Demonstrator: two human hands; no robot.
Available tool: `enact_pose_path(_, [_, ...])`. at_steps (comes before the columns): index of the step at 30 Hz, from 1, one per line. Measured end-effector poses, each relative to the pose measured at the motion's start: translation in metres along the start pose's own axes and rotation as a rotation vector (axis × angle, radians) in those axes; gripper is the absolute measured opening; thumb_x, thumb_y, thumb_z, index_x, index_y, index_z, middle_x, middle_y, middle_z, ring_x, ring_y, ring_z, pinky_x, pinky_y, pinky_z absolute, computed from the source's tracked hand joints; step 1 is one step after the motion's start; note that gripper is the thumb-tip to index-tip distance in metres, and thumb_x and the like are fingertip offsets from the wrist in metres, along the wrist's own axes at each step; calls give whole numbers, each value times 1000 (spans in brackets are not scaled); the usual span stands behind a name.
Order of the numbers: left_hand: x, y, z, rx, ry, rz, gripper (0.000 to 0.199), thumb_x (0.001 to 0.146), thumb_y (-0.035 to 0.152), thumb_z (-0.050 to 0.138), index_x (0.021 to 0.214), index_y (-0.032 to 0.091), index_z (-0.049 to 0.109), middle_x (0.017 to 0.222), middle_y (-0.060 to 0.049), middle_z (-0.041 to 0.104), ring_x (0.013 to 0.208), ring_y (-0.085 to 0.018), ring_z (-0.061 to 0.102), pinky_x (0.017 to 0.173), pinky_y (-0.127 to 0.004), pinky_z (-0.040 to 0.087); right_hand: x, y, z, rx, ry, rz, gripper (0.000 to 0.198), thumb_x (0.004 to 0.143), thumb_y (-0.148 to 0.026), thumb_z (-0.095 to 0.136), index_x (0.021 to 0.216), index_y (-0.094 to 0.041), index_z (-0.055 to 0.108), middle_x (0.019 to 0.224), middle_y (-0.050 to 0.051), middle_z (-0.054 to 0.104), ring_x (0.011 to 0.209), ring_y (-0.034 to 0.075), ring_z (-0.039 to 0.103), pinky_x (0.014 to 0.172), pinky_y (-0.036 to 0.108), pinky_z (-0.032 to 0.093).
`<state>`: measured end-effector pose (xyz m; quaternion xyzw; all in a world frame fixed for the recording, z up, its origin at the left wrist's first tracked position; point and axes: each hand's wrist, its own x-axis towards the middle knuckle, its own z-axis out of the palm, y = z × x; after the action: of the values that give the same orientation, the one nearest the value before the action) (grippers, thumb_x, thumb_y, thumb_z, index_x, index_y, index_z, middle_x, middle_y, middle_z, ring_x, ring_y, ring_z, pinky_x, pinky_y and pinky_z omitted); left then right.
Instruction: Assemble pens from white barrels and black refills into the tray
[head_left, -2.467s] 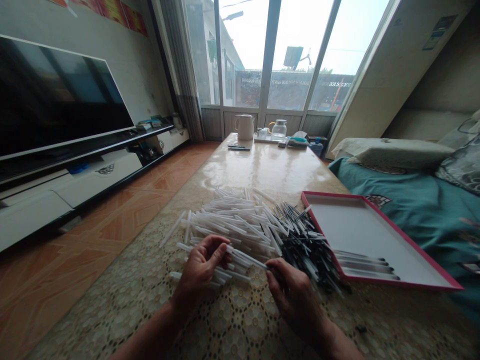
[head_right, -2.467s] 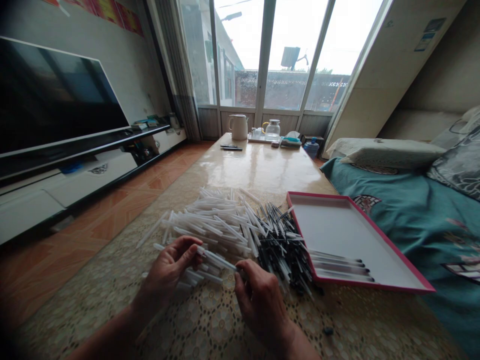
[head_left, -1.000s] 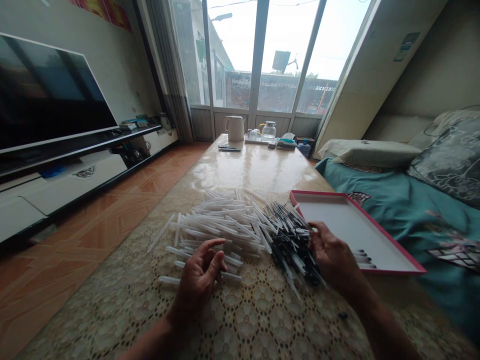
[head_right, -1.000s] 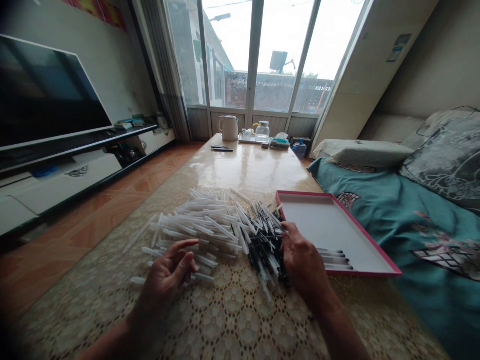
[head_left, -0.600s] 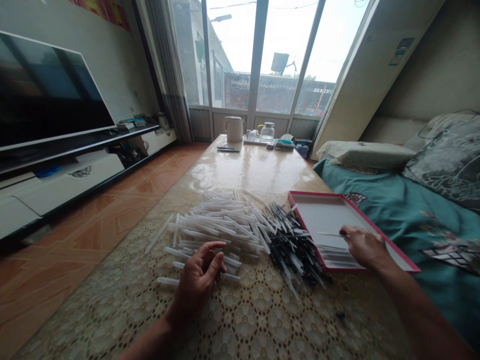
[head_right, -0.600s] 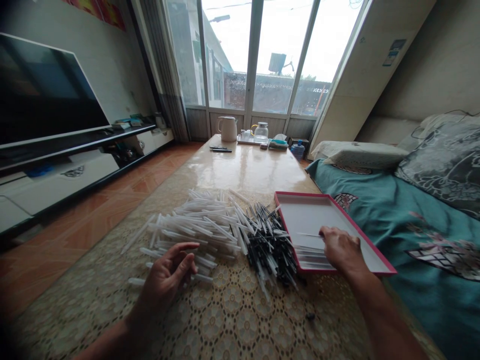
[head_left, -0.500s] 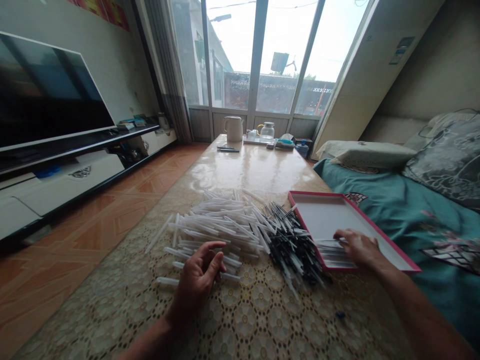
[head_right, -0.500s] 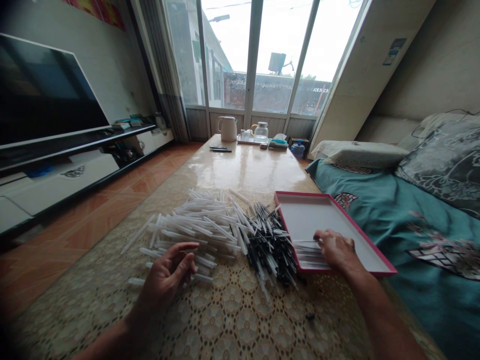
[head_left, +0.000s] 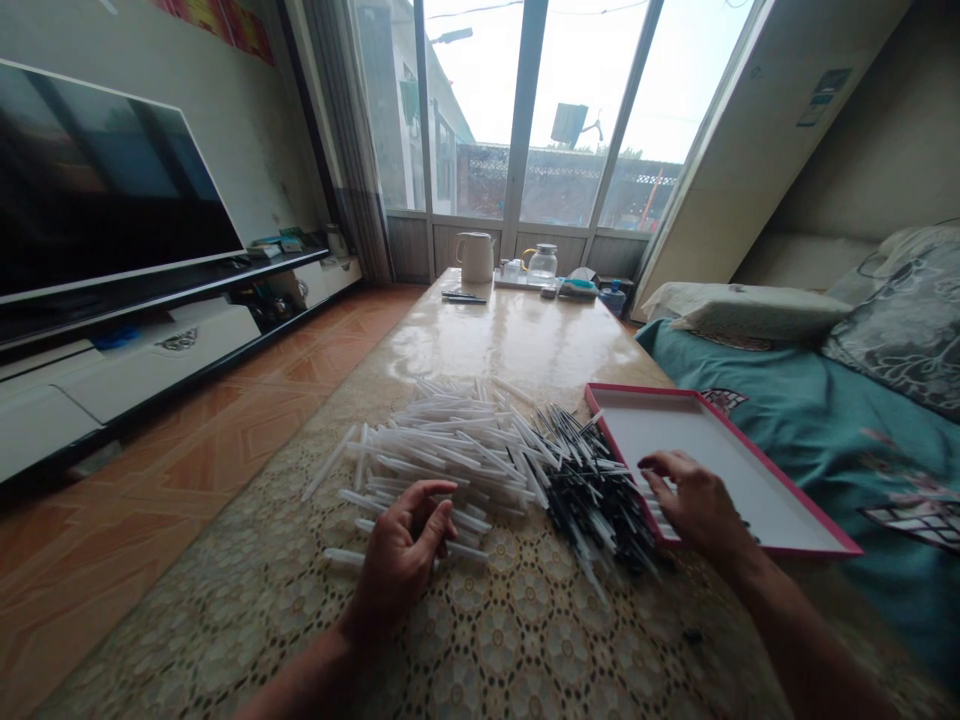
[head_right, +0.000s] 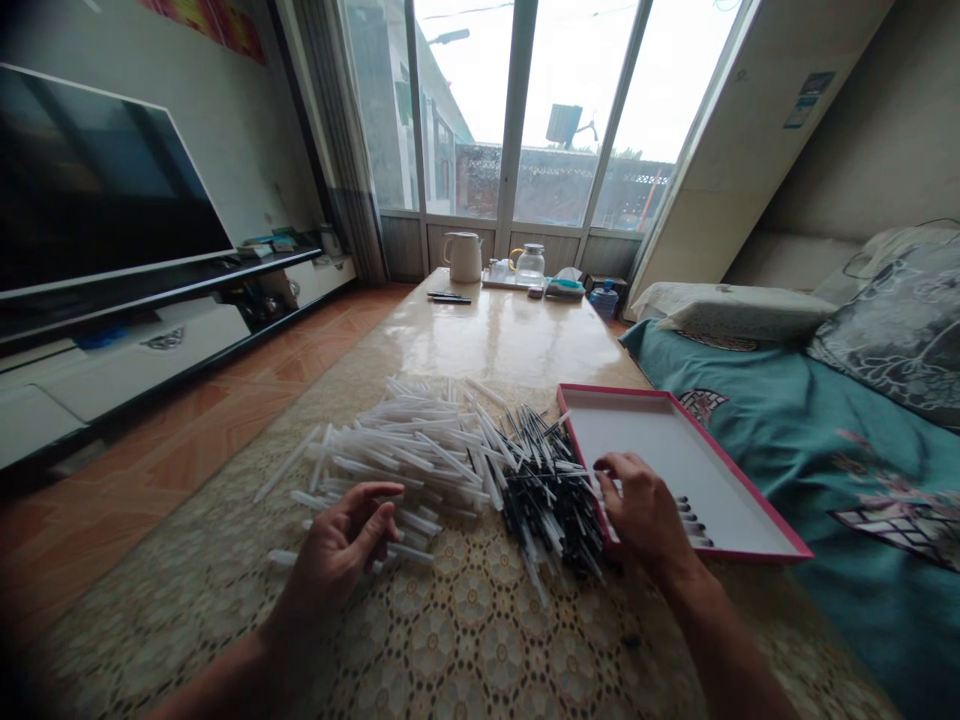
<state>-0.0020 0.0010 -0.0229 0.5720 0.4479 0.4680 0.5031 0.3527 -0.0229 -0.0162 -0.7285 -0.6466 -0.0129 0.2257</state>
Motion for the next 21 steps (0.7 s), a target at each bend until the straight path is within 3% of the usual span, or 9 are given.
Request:
enact_pose_path(3, [0, 1, -1, 8, 16, -6, 32, 81, 42, 63, 100, 17, 65, 59, 1, 60, 48, -12, 50, 45, -21, 41, 0, -48, 8, 146, -90, -127, 17, 88, -22, 47, 90, -19, 64, 90, 6, 65, 82, 20, 62, 75, 28, 47])
enact_pose_path(7, [1, 3, -3, 44, 38, 5, 29, 82, 40, 62, 100, 16, 64, 59, 1, 61, 49, -12, 50, 46, -21, 40, 3, -83, 20, -49, -107, -168, 20, 82, -8, 49, 89, -16, 66, 89, 9, 63, 87, 22, 58, 79, 29, 43])
enact_pose_path(12, [2, 5, -4, 71, 60, 14, 26, 82, 38, 62, 97, 17, 65, 59, 1, 60, 50, -12, 51, 46, -21, 40, 11, -89, 23, -300, -107, -141, 22, 83, -4, 48, 84, -16, 66, 87, 10, 62, 87, 22, 56, 74, 29, 38])
enact_pose_path(21, [2, 4, -4, 103, 47, 10, 25, 83, 36, 59, 96, 16, 63, 59, 1, 59, 51, -12, 52, 48, -22, 42, 13, -90, 23, -440, -105, -149, 18, 84, -6, 50, 81, -17, 65, 87, 10, 63, 86, 24, 55, 70, 31, 35])
